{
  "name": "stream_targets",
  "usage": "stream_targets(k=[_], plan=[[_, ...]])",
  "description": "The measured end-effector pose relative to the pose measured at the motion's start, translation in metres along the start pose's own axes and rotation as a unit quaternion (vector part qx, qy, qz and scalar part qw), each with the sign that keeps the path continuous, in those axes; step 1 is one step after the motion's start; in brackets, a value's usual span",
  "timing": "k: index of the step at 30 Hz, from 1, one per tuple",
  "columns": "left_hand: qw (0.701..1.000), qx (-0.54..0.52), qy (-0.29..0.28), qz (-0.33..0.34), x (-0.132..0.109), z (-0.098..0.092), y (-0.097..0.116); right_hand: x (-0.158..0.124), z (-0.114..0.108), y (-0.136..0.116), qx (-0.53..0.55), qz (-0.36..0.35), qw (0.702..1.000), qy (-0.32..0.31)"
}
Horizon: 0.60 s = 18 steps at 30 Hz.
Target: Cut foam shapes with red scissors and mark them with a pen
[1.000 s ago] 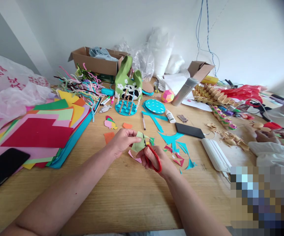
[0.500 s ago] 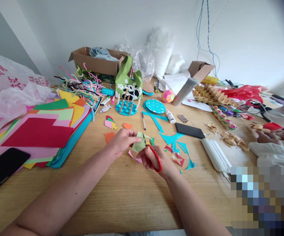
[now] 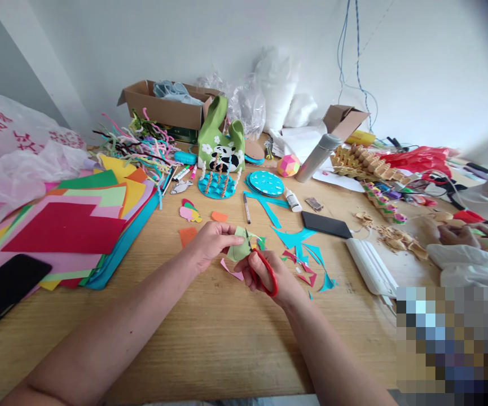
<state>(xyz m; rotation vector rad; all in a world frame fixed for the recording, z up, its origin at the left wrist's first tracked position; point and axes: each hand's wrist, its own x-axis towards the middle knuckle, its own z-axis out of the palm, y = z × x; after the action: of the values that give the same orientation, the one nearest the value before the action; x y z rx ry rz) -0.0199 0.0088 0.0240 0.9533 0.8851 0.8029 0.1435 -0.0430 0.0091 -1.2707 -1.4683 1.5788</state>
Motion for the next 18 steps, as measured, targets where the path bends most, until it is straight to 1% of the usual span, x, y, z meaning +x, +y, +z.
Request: stream_targets(k=[12,18], plan=[[1.000,-0.012,-0.007,-0.005,0.0012,-0.0008,-0.0005,0.0009,-0.0006,0.0006,-0.005,-0.003,1.000,0.010],[1.000,0.024,-0.002,0.012,0.0026,-0.0028,-0.0025,0.0019,-0.0020,0.0041,-0.017,-0.003,1.000,0.009]])
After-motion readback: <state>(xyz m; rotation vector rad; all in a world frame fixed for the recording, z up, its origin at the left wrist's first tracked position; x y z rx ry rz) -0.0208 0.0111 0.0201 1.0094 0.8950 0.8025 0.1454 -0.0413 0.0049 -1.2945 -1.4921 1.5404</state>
